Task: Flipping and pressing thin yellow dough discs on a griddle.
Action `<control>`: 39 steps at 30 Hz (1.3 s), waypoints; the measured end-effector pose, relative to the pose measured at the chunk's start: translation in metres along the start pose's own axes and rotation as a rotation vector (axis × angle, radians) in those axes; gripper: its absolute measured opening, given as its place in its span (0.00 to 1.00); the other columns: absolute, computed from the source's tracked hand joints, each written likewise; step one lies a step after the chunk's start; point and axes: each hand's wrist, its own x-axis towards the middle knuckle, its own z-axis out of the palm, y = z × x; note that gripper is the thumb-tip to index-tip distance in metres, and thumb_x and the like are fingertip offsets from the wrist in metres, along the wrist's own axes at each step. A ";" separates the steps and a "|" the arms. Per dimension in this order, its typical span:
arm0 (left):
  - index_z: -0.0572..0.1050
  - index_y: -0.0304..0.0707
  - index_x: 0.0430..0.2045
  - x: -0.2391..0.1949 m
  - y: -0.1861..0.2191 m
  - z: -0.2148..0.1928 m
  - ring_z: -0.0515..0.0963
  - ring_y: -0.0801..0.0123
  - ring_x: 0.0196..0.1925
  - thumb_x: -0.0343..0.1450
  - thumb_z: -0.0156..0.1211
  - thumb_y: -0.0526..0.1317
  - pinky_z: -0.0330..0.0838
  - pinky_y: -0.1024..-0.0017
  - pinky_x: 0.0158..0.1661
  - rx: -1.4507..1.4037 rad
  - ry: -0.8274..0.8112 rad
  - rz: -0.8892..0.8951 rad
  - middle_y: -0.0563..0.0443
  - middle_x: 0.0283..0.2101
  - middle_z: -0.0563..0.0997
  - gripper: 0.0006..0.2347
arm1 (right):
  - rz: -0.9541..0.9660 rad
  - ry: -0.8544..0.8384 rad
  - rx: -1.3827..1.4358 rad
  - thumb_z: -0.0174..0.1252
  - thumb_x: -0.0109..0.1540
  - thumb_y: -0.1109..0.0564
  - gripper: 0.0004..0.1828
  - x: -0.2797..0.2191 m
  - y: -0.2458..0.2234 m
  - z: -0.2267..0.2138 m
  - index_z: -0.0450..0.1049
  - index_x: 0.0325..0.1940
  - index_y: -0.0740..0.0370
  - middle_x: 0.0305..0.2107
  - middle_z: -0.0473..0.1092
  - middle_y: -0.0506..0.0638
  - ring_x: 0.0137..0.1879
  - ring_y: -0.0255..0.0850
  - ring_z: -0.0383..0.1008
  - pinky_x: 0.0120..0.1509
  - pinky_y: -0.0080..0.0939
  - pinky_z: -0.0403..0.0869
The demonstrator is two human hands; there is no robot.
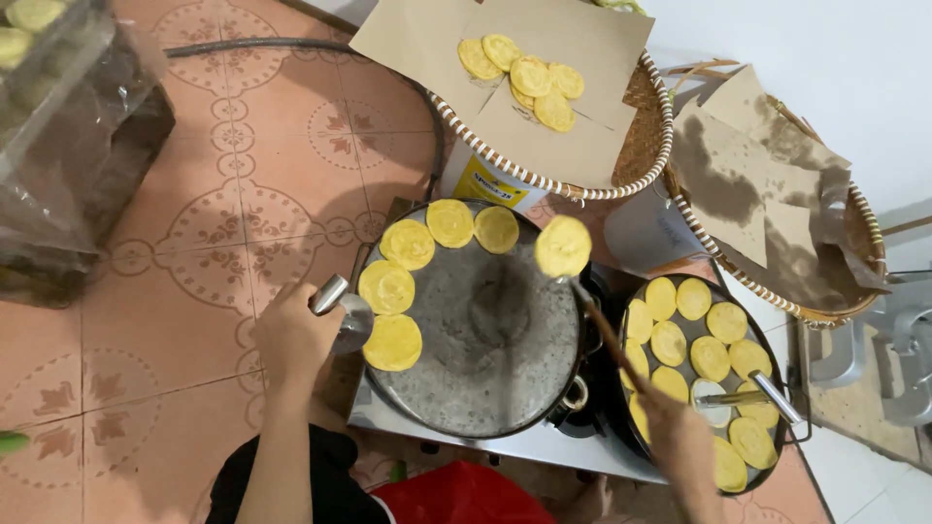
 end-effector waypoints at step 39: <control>0.80 0.40 0.26 -0.002 0.005 -0.003 0.82 0.45 0.34 0.59 0.71 0.42 0.74 0.53 0.35 -0.013 -0.018 -0.062 0.43 0.31 0.82 0.09 | -0.263 -0.105 0.007 0.64 0.64 0.55 0.14 0.083 -0.088 -0.087 0.83 0.54 0.49 0.28 0.79 0.56 0.26 0.41 0.75 0.34 0.46 0.73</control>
